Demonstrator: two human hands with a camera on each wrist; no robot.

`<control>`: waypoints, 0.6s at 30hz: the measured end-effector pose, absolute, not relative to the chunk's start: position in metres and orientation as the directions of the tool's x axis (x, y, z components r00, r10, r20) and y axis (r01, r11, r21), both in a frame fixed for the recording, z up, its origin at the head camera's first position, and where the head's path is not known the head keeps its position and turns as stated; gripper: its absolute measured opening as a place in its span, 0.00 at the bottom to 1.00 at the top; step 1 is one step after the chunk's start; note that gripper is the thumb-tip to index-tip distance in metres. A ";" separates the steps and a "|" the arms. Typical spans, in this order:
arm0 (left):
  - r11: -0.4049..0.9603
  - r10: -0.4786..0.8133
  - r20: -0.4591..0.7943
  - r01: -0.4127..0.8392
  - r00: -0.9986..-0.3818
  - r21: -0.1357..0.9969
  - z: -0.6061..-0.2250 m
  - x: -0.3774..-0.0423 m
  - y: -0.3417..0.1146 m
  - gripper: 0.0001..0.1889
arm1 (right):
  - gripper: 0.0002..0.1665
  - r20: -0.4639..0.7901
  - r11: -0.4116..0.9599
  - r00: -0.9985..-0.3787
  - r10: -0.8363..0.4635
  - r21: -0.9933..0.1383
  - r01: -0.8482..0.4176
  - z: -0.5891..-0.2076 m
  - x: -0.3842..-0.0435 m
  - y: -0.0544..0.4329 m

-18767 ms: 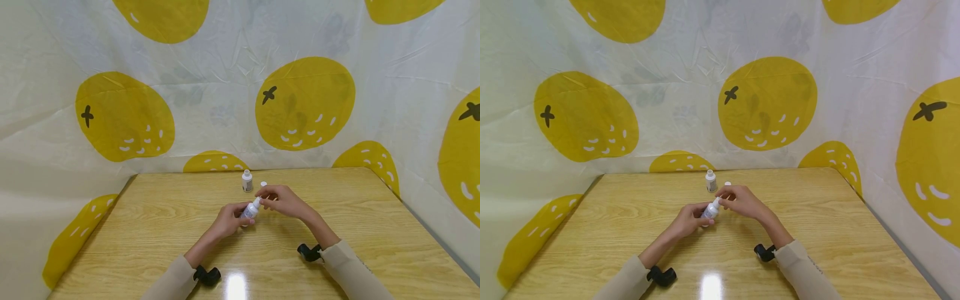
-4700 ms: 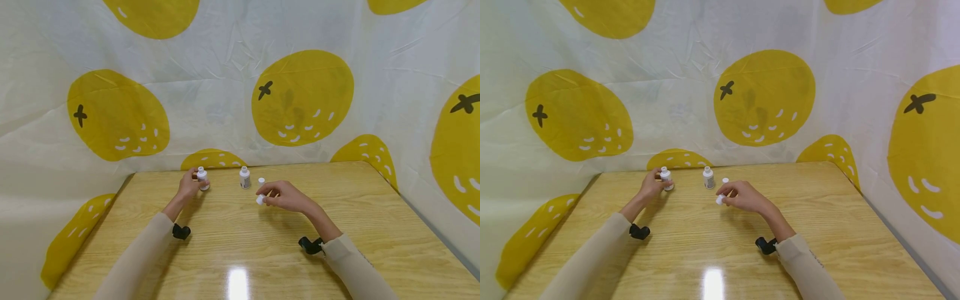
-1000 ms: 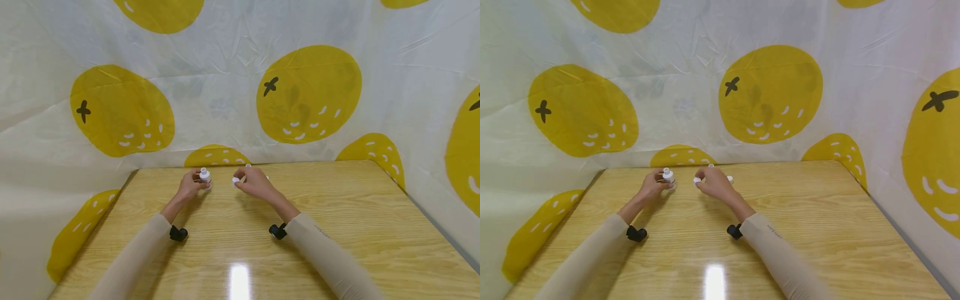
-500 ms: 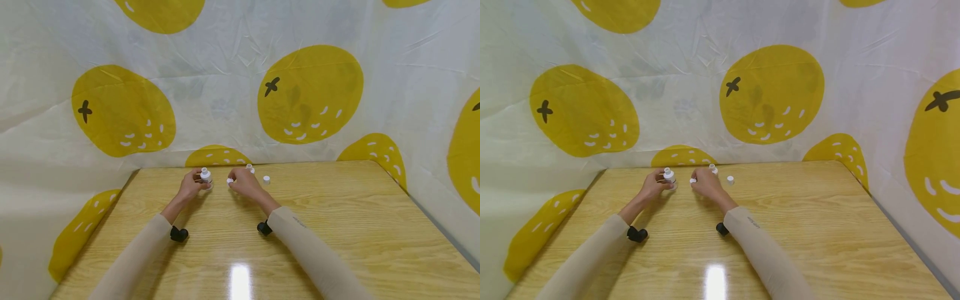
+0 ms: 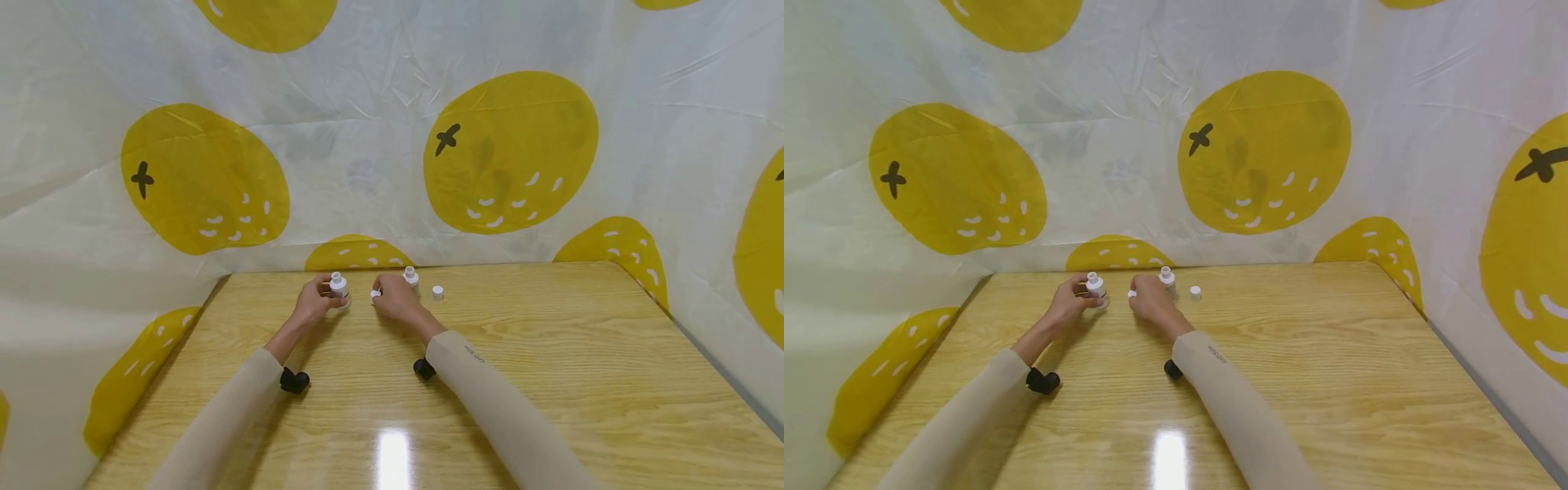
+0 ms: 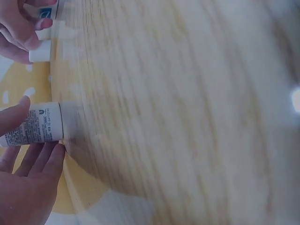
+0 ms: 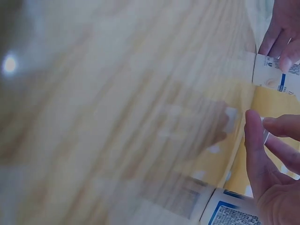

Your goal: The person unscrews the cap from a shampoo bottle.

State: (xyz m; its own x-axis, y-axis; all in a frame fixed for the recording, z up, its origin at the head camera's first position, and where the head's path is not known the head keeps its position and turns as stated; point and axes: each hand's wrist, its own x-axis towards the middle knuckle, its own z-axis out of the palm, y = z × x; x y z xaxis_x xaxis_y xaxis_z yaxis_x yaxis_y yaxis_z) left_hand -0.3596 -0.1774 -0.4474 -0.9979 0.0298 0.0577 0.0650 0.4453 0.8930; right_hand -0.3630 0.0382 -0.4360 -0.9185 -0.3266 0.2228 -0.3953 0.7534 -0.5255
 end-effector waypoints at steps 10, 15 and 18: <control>0.454 0.042 0.080 0.090 -0.996 0.887 -0.447 -0.359 -0.179 0.28 | 0.10 0.174 0.773 -0.926 -0.334 -0.512 -0.375 -0.437 -0.366 0.033; 0.467 0.038 0.103 0.108 -0.994 0.878 -0.449 -0.359 -0.179 0.27 | 0.11 0.162 0.783 -0.927 -0.339 -0.498 -0.373 -0.437 -0.369 0.031; 0.463 0.039 0.087 0.095 -0.995 0.881 -0.451 -0.361 -0.180 0.27 | 0.12 0.152 0.790 -0.928 -0.339 -0.490 -0.369 -0.437 -0.370 0.030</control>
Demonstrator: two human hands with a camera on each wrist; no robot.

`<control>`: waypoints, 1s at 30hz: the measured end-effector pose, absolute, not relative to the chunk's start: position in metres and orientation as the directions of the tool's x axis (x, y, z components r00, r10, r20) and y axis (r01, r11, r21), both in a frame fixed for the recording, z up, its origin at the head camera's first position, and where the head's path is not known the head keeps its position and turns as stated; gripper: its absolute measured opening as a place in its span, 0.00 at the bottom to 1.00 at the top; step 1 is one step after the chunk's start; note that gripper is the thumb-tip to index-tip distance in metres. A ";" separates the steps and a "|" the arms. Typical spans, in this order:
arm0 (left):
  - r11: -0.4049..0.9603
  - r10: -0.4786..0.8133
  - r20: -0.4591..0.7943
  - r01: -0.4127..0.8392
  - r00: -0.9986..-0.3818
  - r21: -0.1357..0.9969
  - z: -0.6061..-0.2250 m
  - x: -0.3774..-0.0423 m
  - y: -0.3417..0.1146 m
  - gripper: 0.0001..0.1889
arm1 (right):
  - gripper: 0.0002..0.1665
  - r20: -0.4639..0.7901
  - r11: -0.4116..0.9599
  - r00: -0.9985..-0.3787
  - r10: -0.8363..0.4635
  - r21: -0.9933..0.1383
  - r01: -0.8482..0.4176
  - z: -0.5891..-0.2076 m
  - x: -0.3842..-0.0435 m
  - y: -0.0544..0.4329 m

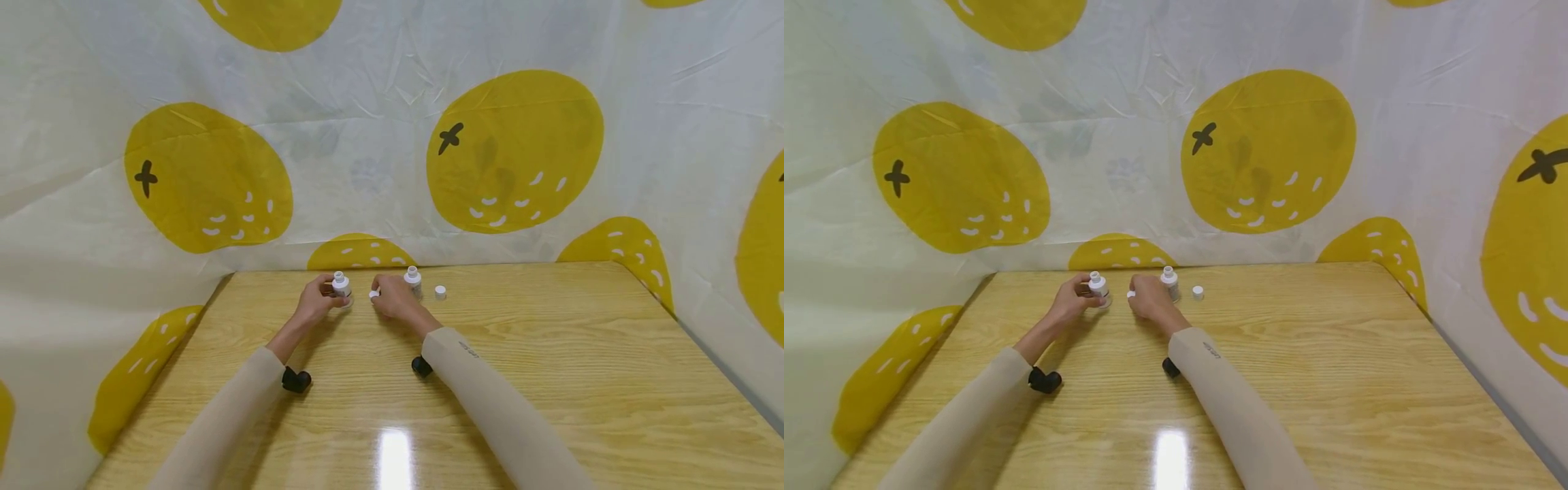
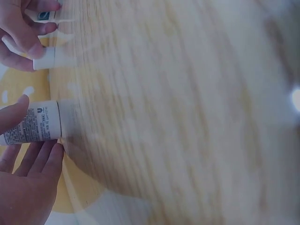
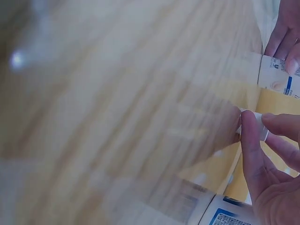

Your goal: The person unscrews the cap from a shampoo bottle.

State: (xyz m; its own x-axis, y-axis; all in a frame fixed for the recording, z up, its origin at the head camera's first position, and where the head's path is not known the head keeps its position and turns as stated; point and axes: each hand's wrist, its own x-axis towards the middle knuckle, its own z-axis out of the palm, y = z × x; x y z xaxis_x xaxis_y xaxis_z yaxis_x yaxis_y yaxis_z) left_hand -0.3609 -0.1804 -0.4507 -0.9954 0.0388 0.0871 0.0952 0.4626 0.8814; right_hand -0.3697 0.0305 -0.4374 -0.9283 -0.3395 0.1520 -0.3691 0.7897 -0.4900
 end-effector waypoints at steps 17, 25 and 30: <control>0.434 0.078 0.071 0.098 -0.994 0.896 -0.448 -0.348 -0.199 0.32 | 0.22 0.080 0.800 -0.884 -0.460 -0.395 -0.452 -0.413 -0.326 0.061; 0.513 0.107 0.011 0.065 -0.994 0.856 -0.444 -0.335 -0.213 0.38 | 0.19 0.119 0.754 -0.857 -0.501 -0.426 -0.500 -0.413 -0.296 0.106; 0.685 0.151 0.032 0.129 -0.988 0.717 -0.440 -0.328 -0.223 0.40 | 0.17 0.144 0.740 -0.847 -0.513 -0.426 -0.520 -0.417 -0.286 0.145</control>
State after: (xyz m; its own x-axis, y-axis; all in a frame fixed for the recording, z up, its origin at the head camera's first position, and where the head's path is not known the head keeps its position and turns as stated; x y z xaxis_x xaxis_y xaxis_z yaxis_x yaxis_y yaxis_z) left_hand -0.3281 -0.2226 -0.4402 -0.9879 0.1514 0.0325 0.1285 0.6848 0.7173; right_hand -0.2864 0.1450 -0.4167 -0.8465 -0.5126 0.1435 -0.5204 0.7399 -0.4263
